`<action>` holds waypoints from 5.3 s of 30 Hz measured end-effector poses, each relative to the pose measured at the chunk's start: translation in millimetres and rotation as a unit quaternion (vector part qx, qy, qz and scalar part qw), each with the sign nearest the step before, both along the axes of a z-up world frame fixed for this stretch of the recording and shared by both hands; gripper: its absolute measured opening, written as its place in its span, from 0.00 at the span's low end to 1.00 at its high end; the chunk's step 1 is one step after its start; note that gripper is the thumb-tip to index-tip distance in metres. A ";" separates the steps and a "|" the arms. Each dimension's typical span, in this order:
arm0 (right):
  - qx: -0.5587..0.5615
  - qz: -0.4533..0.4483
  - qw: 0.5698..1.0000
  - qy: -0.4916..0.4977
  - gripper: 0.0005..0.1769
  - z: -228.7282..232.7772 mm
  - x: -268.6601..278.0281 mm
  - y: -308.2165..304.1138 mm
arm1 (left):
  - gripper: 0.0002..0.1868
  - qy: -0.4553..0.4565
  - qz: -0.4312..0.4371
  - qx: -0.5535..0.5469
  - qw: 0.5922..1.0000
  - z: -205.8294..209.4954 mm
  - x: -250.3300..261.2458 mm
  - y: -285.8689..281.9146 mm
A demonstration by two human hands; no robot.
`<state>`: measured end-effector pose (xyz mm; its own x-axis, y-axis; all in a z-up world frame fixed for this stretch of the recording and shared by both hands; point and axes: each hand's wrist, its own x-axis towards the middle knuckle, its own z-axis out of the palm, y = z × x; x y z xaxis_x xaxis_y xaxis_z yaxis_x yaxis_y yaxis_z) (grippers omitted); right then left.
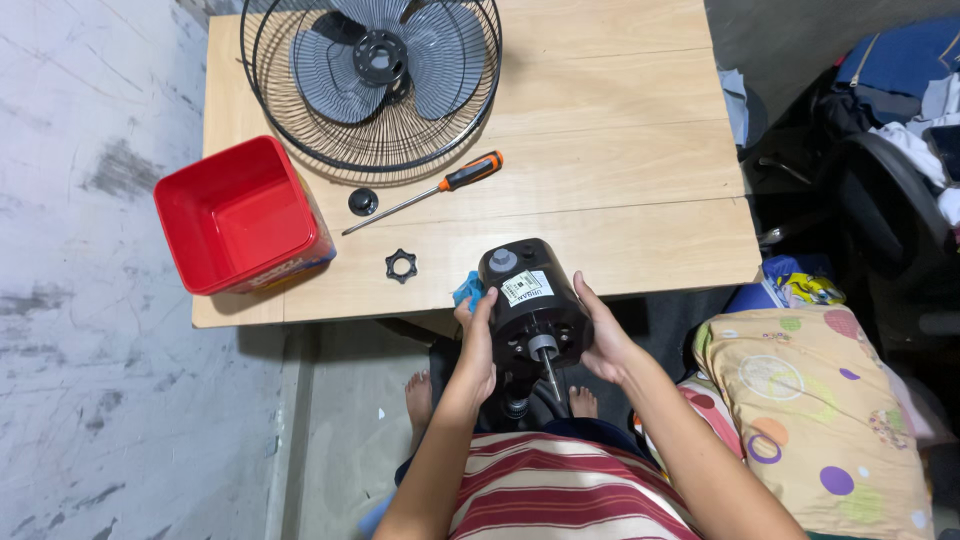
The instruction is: The person cleans the motor housing of a standing electric fan using a blue cloth and a screwdriver. They wipe the exterior and shaft, then use the screwdriver to clean the ventilation slots on the motor housing.
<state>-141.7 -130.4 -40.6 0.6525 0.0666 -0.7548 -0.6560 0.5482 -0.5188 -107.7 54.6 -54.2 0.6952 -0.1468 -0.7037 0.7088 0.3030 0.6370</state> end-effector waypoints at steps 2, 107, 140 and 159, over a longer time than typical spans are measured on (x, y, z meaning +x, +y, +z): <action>0.011 0.015 1.000 0.010 0.43 10.8 -10.4 -0.7 | 0.46 0.012 -0.015 0.003 1.000 10.7 -10.1 2.3; -0.577 0.327 0.666 -0.340 0.20 90.0 41.6 -32.8 | 0.57 -0.329 -0.251 0.210 0.886 44.5 -19.3 -18.3; -0.684 0.289 0.543 -0.393 0.27 105.8 -39.7 1.3 | 0.61 -0.314 -0.223 0.104 0.917 4.5 -31.6 -22.7; -0.704 0.293 0.481 -0.433 0.20 104.5 25.3 12.9 | 0.26 -0.448 -0.031 0.300 0.841 80.6 -1.1 -12.9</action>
